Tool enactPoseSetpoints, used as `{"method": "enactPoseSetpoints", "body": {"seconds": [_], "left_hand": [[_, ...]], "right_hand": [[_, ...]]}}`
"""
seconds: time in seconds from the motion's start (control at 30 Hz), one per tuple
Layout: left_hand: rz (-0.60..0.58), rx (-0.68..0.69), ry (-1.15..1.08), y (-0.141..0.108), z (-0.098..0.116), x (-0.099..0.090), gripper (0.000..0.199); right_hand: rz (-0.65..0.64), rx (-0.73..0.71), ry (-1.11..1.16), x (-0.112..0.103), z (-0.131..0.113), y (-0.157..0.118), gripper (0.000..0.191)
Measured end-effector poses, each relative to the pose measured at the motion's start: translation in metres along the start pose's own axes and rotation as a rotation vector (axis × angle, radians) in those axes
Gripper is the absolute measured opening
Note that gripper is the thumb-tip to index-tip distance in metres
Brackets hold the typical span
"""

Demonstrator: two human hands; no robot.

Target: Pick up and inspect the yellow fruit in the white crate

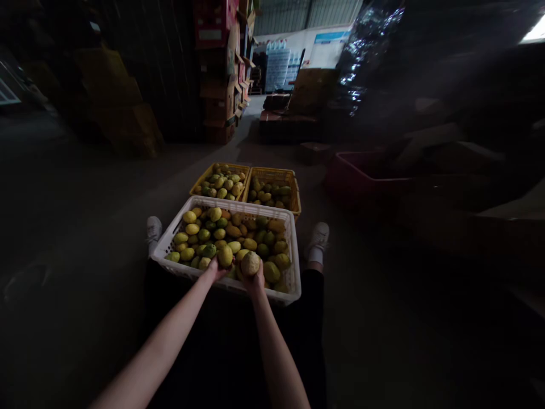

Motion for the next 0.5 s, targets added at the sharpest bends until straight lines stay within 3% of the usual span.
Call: {"method": "enactPoseSetpoints", "body": {"seconds": [0.13, 0.3, 0.5], "left_hand": [[-0.011, -0.042, 0.017, -0.0058, -0.0033, 0.0016, 0.037], [0.007, -0.001, 0.014, -0.0088, 0.0019, 0.0011, 0.042], [0.023, -0.001, 0.005, -0.0099, 0.0013, 0.0011, 0.027]], "right_hand": [[-0.03, -0.001, -0.021, -0.0033, 0.0021, 0.0044, 0.029], [-0.102, -0.015, -0.017, -0.006, -0.001, 0.0039, 0.017], [-0.106, -0.007, 0.008, -0.0054, -0.0034, 0.0026, 0.012]]}}
Point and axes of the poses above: each hand's wrist, its own y-axis towards the middle knuckle, its own x-axis out of the palm, z = x × y, the point moved 3 cm from there along y, towards the middle knuckle, and after that the axes turned 13 degrees about -y, right-handed, at the moved point
